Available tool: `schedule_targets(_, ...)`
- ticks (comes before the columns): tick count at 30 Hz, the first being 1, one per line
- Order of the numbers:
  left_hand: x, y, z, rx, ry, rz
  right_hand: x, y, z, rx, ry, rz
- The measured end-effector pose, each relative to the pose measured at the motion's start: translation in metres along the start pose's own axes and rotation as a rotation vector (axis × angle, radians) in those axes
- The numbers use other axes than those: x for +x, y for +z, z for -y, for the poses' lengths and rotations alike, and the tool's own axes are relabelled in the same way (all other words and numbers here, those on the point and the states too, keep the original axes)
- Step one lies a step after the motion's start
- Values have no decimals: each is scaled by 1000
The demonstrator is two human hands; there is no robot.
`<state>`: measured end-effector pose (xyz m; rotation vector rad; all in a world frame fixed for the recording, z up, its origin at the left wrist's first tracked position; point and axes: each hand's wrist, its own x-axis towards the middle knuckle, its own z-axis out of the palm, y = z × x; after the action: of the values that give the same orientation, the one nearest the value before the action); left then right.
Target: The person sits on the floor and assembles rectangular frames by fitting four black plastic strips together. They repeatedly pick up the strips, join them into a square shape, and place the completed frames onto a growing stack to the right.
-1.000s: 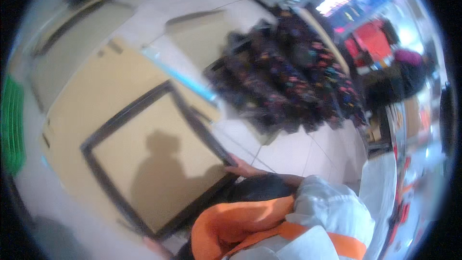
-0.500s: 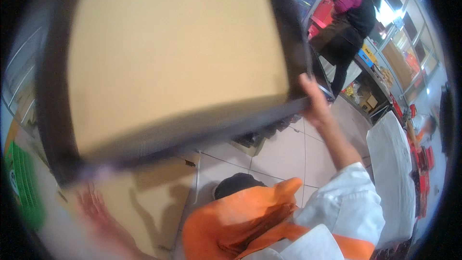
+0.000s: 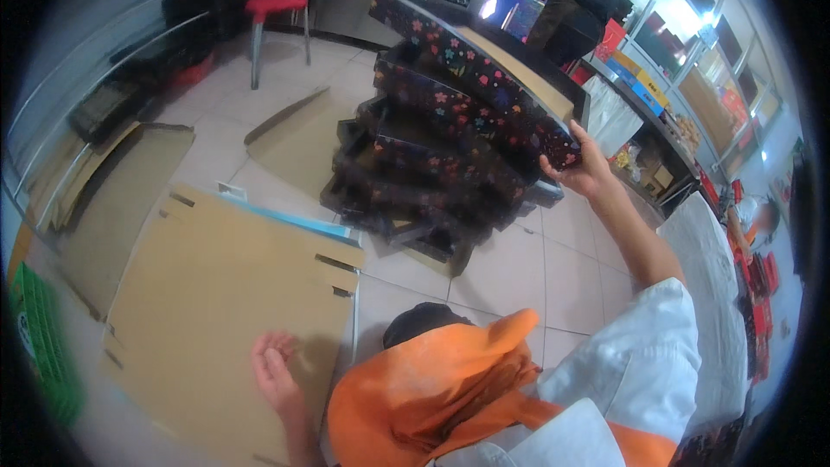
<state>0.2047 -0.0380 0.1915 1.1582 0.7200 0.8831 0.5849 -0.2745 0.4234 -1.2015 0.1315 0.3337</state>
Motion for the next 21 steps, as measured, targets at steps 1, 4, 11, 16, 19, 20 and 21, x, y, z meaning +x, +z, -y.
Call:
schedule_targets(1,-1,3,1,-5,-20,13,-4,-3,0,4,-29,-51)
schedule_targets(4,-9,6,-1,69,-42,-75,-13,-26,-26,-66,-42,98)
schedule_targets(11,-37,-86,68,302,-291,-324,-37,-31,-196,-659,321,311)
schedule_targets(16,-59,-215,151,1339,-294,-602,79,11,-342,-1182,-279,1086)
schedule_targets(19,-70,-253,157,1444,-560,-810,133,93,-409,-1480,-736,1148)
schedule_targets(20,-82,-276,169,1249,-493,-894,142,125,-432,-1518,-861,1108)
schedule_targets(21,-104,-305,181,1066,-412,-972,145,152,-456,-1533,-840,1033)
